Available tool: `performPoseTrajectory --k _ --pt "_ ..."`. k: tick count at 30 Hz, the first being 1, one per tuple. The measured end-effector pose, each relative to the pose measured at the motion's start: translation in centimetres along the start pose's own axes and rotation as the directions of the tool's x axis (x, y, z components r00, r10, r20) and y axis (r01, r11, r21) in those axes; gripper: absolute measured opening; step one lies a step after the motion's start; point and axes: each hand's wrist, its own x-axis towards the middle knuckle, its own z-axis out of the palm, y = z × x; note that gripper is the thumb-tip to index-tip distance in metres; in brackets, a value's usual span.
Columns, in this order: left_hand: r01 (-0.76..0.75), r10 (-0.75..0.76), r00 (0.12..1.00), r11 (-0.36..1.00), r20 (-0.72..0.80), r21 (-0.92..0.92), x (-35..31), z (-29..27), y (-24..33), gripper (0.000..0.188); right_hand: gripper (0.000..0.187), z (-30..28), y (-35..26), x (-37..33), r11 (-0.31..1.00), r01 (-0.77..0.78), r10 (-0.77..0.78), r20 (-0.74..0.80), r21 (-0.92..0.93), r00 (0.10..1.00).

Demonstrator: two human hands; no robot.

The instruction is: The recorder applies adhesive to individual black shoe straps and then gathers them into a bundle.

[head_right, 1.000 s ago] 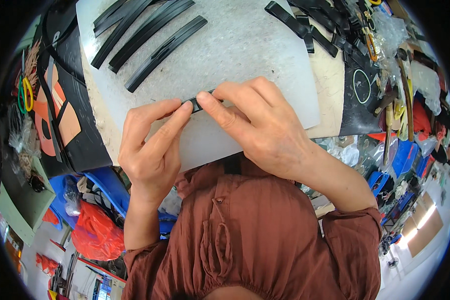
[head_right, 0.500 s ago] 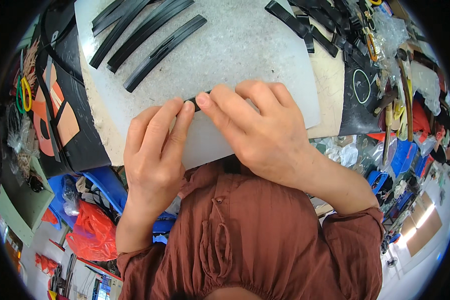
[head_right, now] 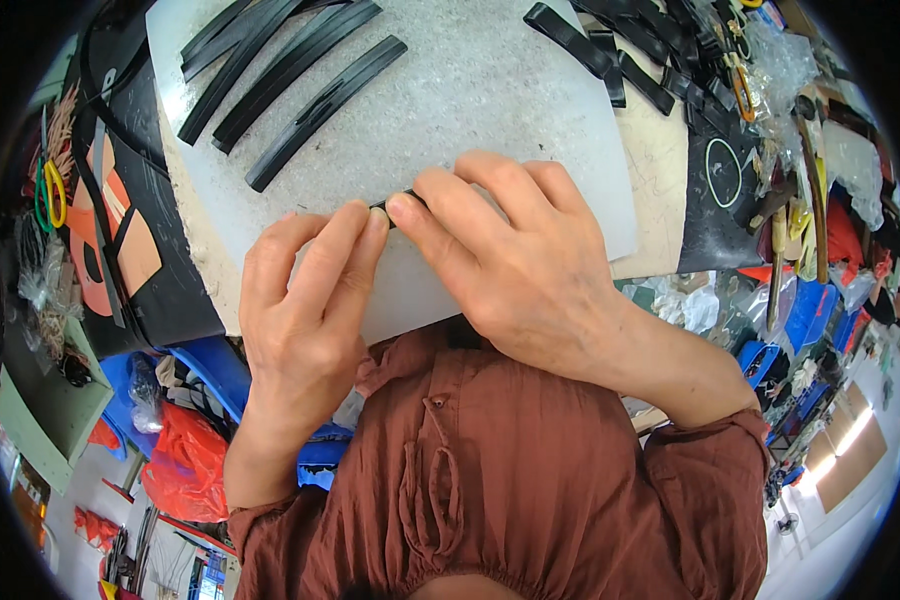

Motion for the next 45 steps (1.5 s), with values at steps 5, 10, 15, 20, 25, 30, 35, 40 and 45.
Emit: performPoseTrajectory --k 5,10,15,20,25,30,35,40,45 --pt "-0.019 0.019 1.000 0.999 -0.004 0.028 -0.1 0.0 -0.1 0.037 0.060 -0.2 0.1 0.1 1.000 0.002 -0.002 0.006 0.017 1.000" --pt "-0.029 0.029 1.000 0.999 -0.001 0.033 -0.1 0.0 -0.3 0.036 0.059 0.1 0.5 0.0 1.000 0.022 -0.021 -0.019 0.022 1.000" --pt "-0.007 0.004 0.999 0.995 0.032 0.095 -0.1 -0.1 0.6 0.035 0.048 -0.2 0.4 0.4 0.998 0.056 -0.056 -0.022 0.005 0.998" --pt "0.000 -0.003 0.999 0.996 0.042 0.088 0.0 -0.1 0.9 0.036 0.040 -0.2 0.1 0.5 0.997 0.076 -0.078 -0.050 -0.032 0.996" --pt "0.013 -0.018 0.999 0.995 0.047 0.101 0.2 -0.2 0.8 0.033 0.036 -0.4 0.1 1.0 0.996 0.093 -0.093 -0.017 -0.010 0.995" --pt "0.057 -0.057 0.994 0.998 0.098 0.009 1.6 -2.2 -0.5 0.033 0.036 -0.5 1.2 1.1 0.992 0.126 -0.124 -0.059 0.021 0.991" --pt "0.216 -0.225 0.937 0.974 -0.266 -0.064 1.6 -0.9 -3.5 0.027 0.036 0.3 3.0 0.8 1.000 0.001 -0.001 -0.259 0.003 0.966" --pt "0.297 -0.297 0.884 0.953 -0.361 -0.058 1.4 0.4 -5.1 0.025 0.035 -1.9 6.5 3.4 0.972 -0.114 0.023 -0.397 -0.207 0.918" --pt "0.289 -0.285 0.886 0.956 -0.366 -0.045 1.5 0.8 -5.3 0.025 0.033 0.1 5.6 7.6 0.997 0.073 -0.064 -0.354 0.011 0.933"
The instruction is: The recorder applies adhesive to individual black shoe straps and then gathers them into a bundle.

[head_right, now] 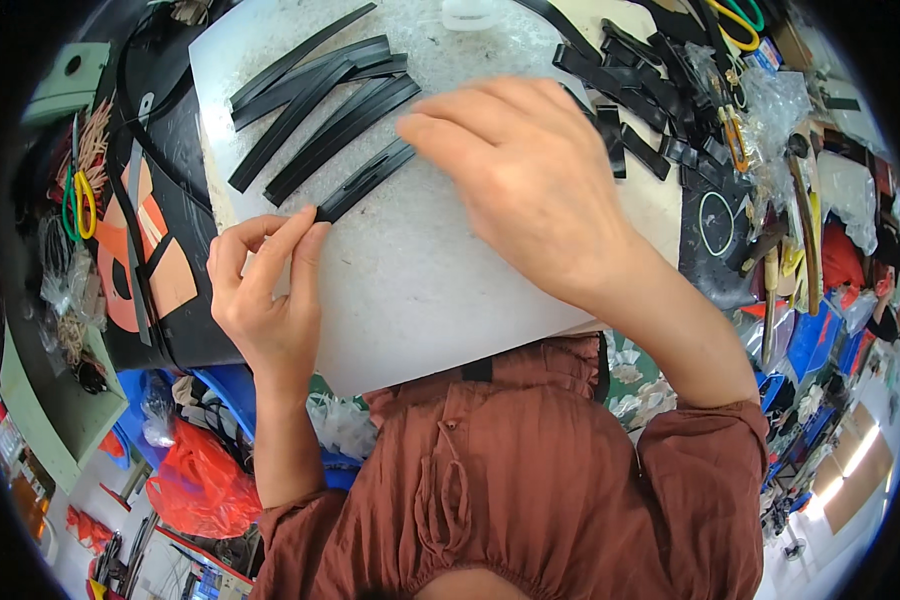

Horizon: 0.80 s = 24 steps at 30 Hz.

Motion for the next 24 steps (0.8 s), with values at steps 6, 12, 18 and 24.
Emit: performPoseTrajectory --k 6,12,18,24 --pt "0.036 -0.036 0.999 0.999 0.009 0.014 -0.1 -0.1 0.3 0.024 0.019 -0.2 -0.8 1.0 0.984 -0.156 0.143 0.151 0.081 0.978" --pt "0.162 -0.139 0.983 0.963 0.117 -0.213 0.0 -1.2 1.9 0.018 0.010 -2.3 -2.7 -0.1 0.773 -0.540 0.436 0.339 0.333 0.834" --pt "0.096 -0.075 0.994 0.945 0.079 -0.312 -1.5 -0.5 4.0 0.030 0.011 -2.4 -4.6 -2.1 0.970 -0.208 0.177 0.222 0.124 0.959" --pt "-0.068 0.095 0.993 0.942 0.067 -0.328 -1.5 0.1 3.1 0.029 0.033 -0.8 -4.7 -5.1 0.960 -0.111 0.099 0.059 0.256 0.993"
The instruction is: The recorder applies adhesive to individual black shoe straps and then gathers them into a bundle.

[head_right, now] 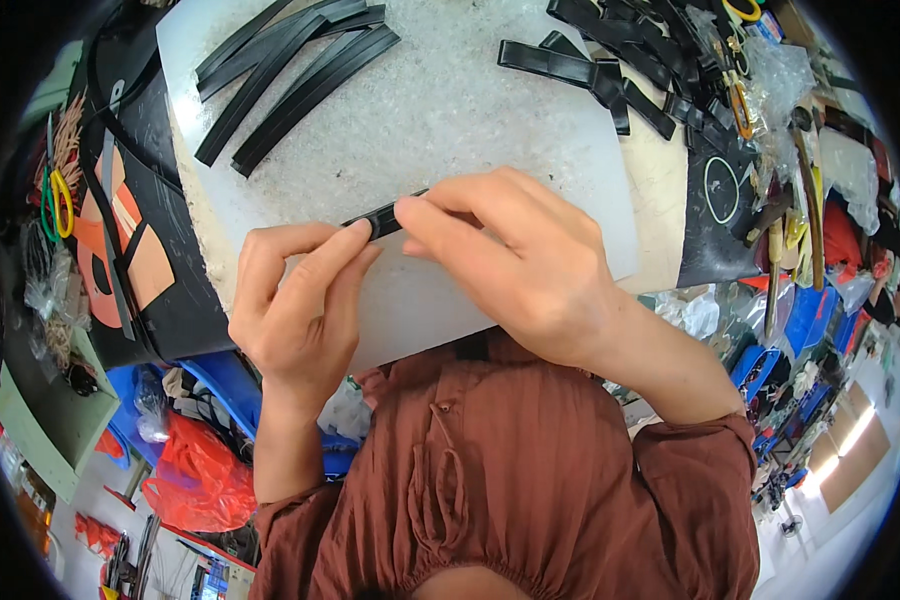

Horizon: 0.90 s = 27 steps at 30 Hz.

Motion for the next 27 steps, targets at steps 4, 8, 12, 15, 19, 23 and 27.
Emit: performPoseTrajectory --k 4,8,12,15,19,23,27 --pt "-0.023 0.023 0.999 1.000 0.032 0.009 -0.42 -0.17 -0.50 0.034 0.043 -0.40 0.65 -0.44 0.998 0.068 -0.067 0.036 -0.016 0.997" --pt "-0.049 0.048 0.998 0.999 0.048 0.022 -0.45 -0.22 -0.70 0.041 0.047 -0.21 0.73 -0.49 0.998 0.059 -0.057 0.072 -0.024 0.996" --pt "-0.059 0.058 0.997 0.998 0.051 0.023 -0.46 -0.13 -0.85 0.042 0.052 -0.01 0.53 -0.45 0.998 0.051 -0.045 0.138 -0.040 0.989" --pt "-0.064 0.063 0.997 0.997 0.045 0.030 -0.49 -0.09 -0.90 0.042 0.053 -0.03 0.39 -0.44 0.997 0.053 -0.043 0.177 -0.050 0.983" --pt "-0.069 0.067 0.997 0.997 0.043 0.040 -0.43 -0.07 -0.79 0.041 0.051 0.12 0.36 -0.47 0.996 0.058 -0.045 0.187 -0.067 0.981" --pt "-0.080 0.077 0.996 0.996 0.049 0.050 -0.47 -0.08 -0.85 0.040 0.051 0.18 0.34 -0.41 0.993 0.076 -0.057 0.193 -0.094 0.980" --pt "-0.123 0.114 0.989 0.988 0.098 0.093 -0.58 -0.14 -0.79 0.041 0.051 0.03 0.15 -0.22 0.990 0.083 -0.057 0.213 -0.115 0.975"
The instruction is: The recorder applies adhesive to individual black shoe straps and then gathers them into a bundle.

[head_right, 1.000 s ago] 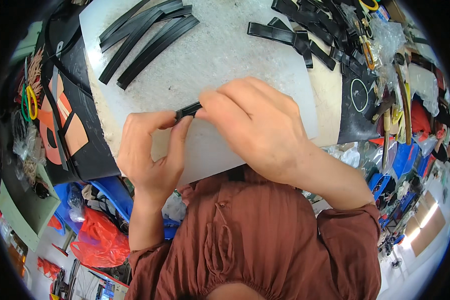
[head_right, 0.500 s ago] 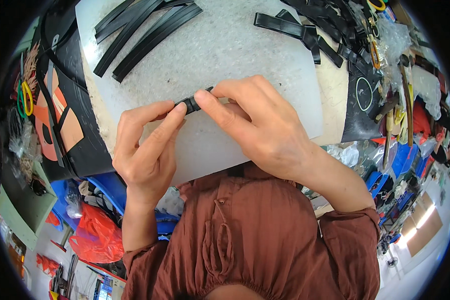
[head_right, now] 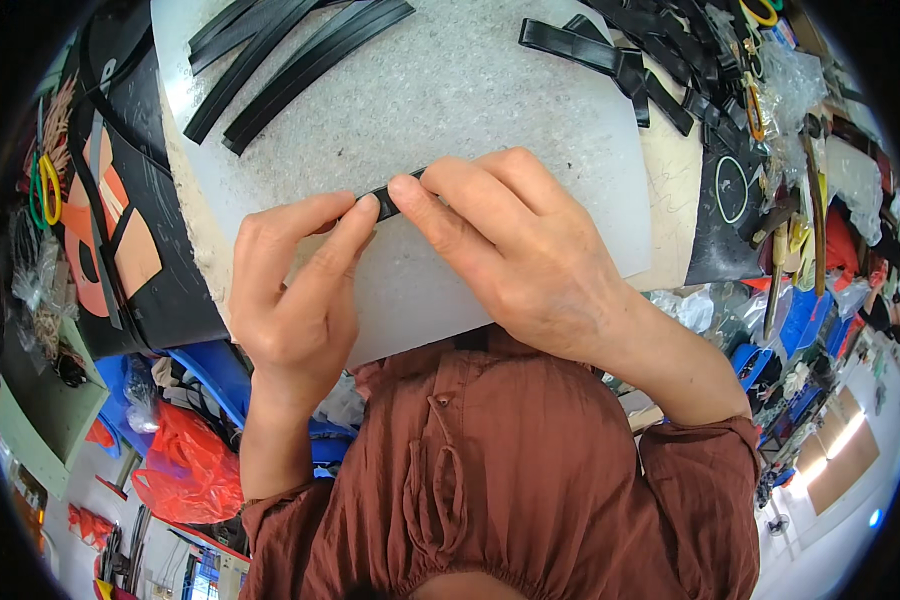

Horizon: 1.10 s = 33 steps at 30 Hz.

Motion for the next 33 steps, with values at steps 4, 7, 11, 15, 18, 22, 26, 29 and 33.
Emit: performPoseTrajectory --k 4,7,11,15,18,22,26,29,33 --pt "-0.045 0.032 0.993 0.992 0.116 0.114 -0.2 -0.6 0.8 0.038 0.050 0.1 0.0 0.0 0.999 0.022 -0.022 -0.003 -0.045 1.000" --pt "-0.059 0.034 0.984 0.988 0.173 0.140 -0.1 -1.0 1.0 0.035 0.052 -0.3 -0.6 0.1 0.994 -0.015 0.018 0.024 -0.104 1.000" --pt "-0.004 -0.020 0.976 0.994 0.215 0.112 0.1 -1.4 1.3 0.034 0.054 -0.2 -1.0 0.1 0.978 -0.017 0.024 0.033 -0.207 0.999" --pt "0.028 -0.051 0.968 0.995 0.245 0.097 0.4 -1.7 1.5 0.037 0.049 -0.6 -1.3 0.2 0.978 -0.021 0.042 0.097 -0.207 0.994" --pt "0.053 -0.074 0.964 0.995 0.254 0.089 0.4 -1.7 1.6 0.038 0.047 -0.6 -1.4 0.4 0.978 -0.019 0.042 0.107 -0.208 0.993" --pt "0.031 -0.057 0.963 0.994 0.262 0.104 0.5 -1.9 1.7 0.039 0.047 -0.7 -1.5 0.6 0.978 -0.010 0.034 0.113 -0.209 0.993" --pt "0.010 -0.047 0.963 0.990 0.266 0.138 0.5 -1.7 1.8 0.040 0.046 -0.7 -1.7 0.6 0.973 -0.019 0.046 0.112 -0.228 0.993" --pt "0.048 -0.074 0.969 0.992 0.237 0.115 0.4 -1.5 1.6 0.039 0.045 -0.5 -1.6 0.5 0.974 -0.007 0.030 0.097 -0.227 0.995" --pt "0.014 -0.047 0.976 0.988 0.211 0.154 0.3 -1.3 1.5 0.038 0.045 -0.4 -1.5 0.5 0.977 -0.019 0.038 0.088 -0.211 0.995"
